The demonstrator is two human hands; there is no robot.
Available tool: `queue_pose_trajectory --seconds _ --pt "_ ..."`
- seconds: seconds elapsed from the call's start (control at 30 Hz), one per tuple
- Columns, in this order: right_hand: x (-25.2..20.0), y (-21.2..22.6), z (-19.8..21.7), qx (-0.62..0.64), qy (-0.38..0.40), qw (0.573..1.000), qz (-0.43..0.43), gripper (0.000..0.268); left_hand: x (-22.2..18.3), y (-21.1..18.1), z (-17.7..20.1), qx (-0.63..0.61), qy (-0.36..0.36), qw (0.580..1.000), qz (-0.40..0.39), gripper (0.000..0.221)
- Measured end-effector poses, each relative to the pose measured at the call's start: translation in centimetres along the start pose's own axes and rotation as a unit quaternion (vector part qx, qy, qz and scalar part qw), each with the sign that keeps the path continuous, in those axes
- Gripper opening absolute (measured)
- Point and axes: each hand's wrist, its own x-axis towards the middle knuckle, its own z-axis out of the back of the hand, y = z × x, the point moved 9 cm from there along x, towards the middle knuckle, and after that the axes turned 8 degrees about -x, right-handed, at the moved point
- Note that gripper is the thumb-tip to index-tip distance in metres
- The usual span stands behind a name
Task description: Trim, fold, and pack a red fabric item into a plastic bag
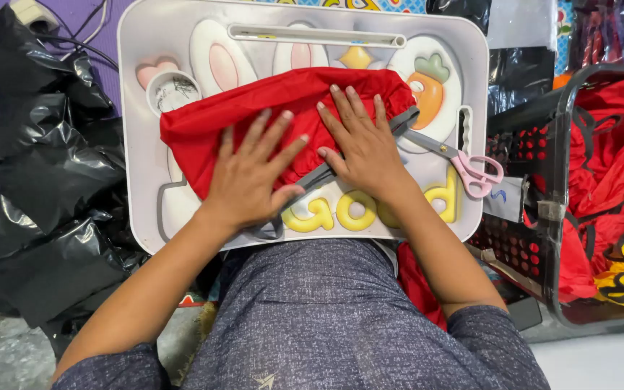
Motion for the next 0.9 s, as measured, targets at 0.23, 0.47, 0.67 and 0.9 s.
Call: queue_pose_trajectory --seconds 0.23,0.47,0.67,0.9 --pt "-0.3 -0.1 0.0 -0.002 0.021 1.0 -0.003 0.066 -4.3 7.9 4.0 -0.027 -0.057 0.987 0.15 0.068" --pt "-0.5 -0.2 0.2 0.013 0.0 1.0 0.001 0.067 -3.1 3.3 5.5 -0.041 -0.108 0.99 0.077 0.074" --pt "-0.3 -2.2 4.3 0.015 0.0 1.0 -0.027 0.06 -2.8 4.3 0.6 0.037 0.043 0.987 0.15 0.111" --pt "-1.0 -6.4 1.3 0.01 0.145 0.986 -0.088 0.065 -2.9 4.0 1.4 0.038 0.026 0.99 0.13 0.11"
